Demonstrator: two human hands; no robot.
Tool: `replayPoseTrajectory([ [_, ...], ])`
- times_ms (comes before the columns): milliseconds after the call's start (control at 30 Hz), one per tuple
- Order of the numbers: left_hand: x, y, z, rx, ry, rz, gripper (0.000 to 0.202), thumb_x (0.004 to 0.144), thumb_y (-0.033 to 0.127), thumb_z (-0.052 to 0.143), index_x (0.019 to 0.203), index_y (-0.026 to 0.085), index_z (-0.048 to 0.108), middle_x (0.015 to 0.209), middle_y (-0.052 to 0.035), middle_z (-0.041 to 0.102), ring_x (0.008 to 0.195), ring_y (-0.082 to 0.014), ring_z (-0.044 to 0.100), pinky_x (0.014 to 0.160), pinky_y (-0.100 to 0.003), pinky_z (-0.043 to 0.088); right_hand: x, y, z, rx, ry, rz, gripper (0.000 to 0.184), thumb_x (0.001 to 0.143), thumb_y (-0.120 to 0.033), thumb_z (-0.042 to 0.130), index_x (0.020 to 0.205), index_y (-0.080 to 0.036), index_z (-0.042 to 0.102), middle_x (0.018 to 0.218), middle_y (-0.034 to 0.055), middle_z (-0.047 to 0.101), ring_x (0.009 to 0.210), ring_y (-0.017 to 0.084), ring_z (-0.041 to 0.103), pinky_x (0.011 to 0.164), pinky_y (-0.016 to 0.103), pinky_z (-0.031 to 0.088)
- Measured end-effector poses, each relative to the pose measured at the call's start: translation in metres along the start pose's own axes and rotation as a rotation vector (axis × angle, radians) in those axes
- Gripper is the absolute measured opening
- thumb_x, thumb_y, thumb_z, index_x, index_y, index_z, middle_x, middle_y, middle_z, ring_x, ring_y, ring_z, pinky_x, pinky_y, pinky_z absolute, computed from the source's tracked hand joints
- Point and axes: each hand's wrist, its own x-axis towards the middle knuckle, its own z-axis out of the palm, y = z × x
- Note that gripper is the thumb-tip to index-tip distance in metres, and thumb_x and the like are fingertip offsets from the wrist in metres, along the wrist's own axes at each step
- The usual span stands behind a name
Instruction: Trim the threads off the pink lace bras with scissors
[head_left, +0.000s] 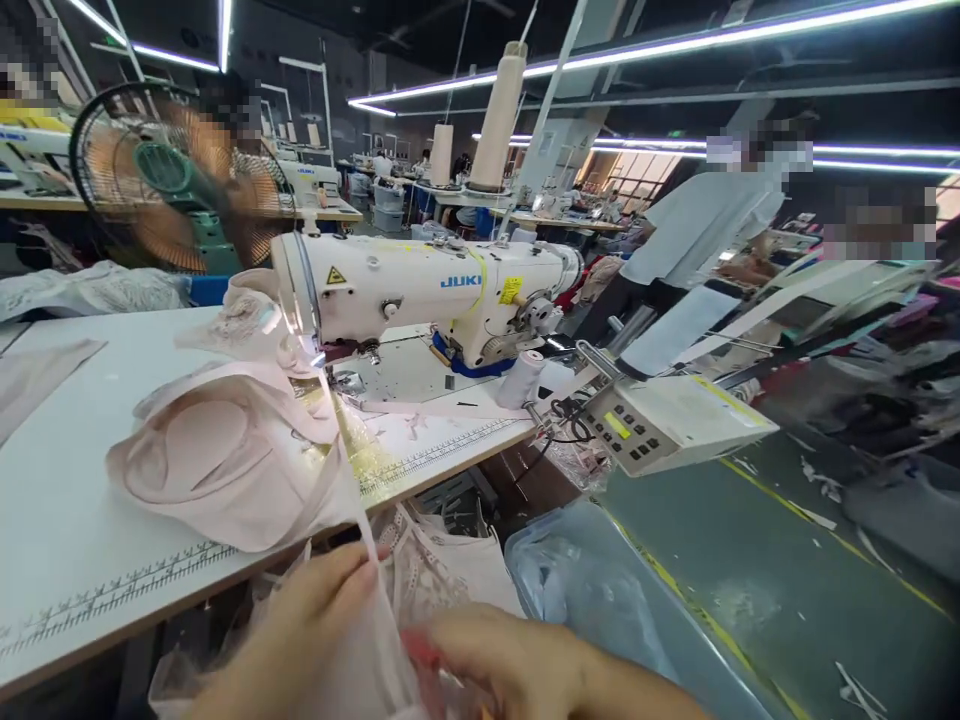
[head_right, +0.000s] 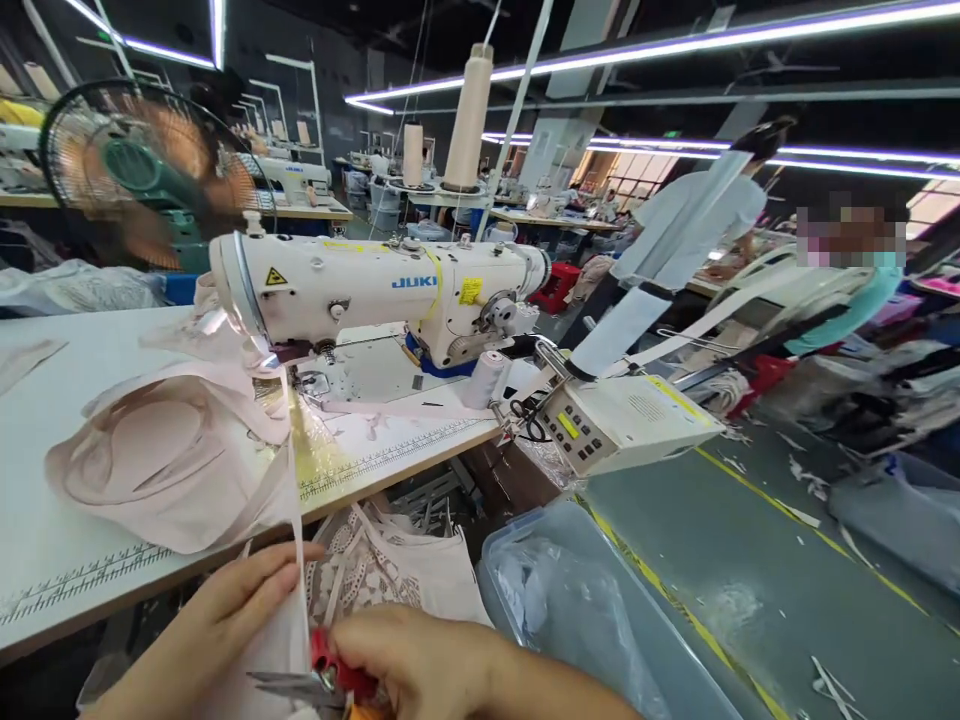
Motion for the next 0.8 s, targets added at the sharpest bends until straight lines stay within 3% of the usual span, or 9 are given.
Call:
replayPoseTrajectory([
  [133,0.007,0.006,0.004,-0.573,-0.197,-0.29,0.034,0.076,0.051,0.062,0.074,0.017,0.066,0.067,-0.0013,0.065,0.062,-0.016,0.057,0.06,-0.025,0.045,-0.005,0.002,0.005,-0.087,0.314,0.068,0.029,0.065,-0.035,0.057,0.066,-0.022,0.031,0.058,-0.0062,0.035,0.05,0.008,0.03,0.045,0.021,0.027],
  [267,-0.019,0.002,0.008,-0.9,-0.21,-0.469,0.032,0.075,0.049,0.066,0.071,0.017,0.068,0.065,-0.0015,0.064,0.061,-0.0141,0.055,0.062,-0.025,0.045,-0.001,0.006,0.003,-0.032,0.311,-0.02,0.021,0.053,-0.023,0.048,0.068,-0.022,0.033,0.062,-0.0049,0.037,0.054,0.009,0.031,0.051,0.022,0.031],
  [333,-0.027,-0.001,0.007,-0.833,-0.159,-0.484,0.034,0.074,0.053,0.065,0.069,0.02,0.07,0.068,-0.0024,0.065,0.065,-0.0166,0.057,0.067,-0.028,0.047,0.004,0.009,0.002,0.009,0.239,-0.07,0.023,0.05,-0.024,0.047,0.069,-0.022,0.035,0.066,-0.0039,0.039,0.057,0.01,0.034,0.055,0.023,0.035],
  [433,-0.024,-0.004,0.003,-0.498,-0.051,-0.367,0.041,0.072,0.059,0.062,0.062,0.021,0.072,0.095,-0.0074,0.067,0.093,-0.0247,0.058,0.091,-0.034,0.043,0.012,0.015,0.001,0.058,0.162,-0.11,0.025,0.049,-0.026,0.05,0.071,-0.022,0.039,0.068,-0.0027,0.043,0.059,0.011,0.038,0.056,0.024,0.036],
  [500,-0.018,-0.008,-0.001,-0.426,-0.126,-0.347,0.042,0.071,0.06,0.061,0.061,0.02,0.071,0.099,-0.0081,0.068,0.097,-0.0263,0.058,0.097,-0.036,0.04,0.014,0.02,0.003,0.098,0.156,-0.133,0.026,0.05,-0.028,0.053,0.072,-0.022,0.04,0.068,-0.0027,0.044,0.058,0.011,0.039,0.054,0.023,0.035],
  [600,-0.011,-0.014,-0.002,-0.518,-0.285,-0.428,0.04,0.074,0.057,0.059,0.064,0.02,0.069,0.072,-0.0037,0.067,0.072,-0.0203,0.06,0.076,-0.03,0.05,0.013,0.025,0.004,0.157,0.184,-0.132,0.03,0.052,-0.035,0.058,0.07,-0.022,0.04,0.064,-0.0037,0.043,0.055,0.011,0.038,0.052,0.023,0.034],
  [700,-0.008,-0.017,0.0,-0.544,-0.27,-0.433,0.038,0.076,0.055,0.058,0.063,0.02,0.067,0.063,-0.0005,0.062,0.064,-0.017,0.056,0.064,-0.024,0.049,0.008,0.023,0.004,0.154,0.19,-0.123,0.027,0.054,-0.036,0.057,0.07,-0.022,0.04,0.065,-0.0028,0.044,0.057,0.011,0.039,0.054,0.023,0.034],
  [800,-0.007,-0.017,0.001,-0.517,-0.243,-0.378,0.038,0.076,0.054,0.057,0.062,0.019,0.065,0.067,-0.0009,0.061,0.069,-0.0173,0.056,0.066,-0.023,0.048,0.004,0.018,-0.003,0.11,0.172,-0.056,0.024,0.059,-0.036,0.055,0.07,-0.021,0.04,0.066,-0.0024,0.045,0.058,0.011,0.04,0.055,0.023,0.035],
])
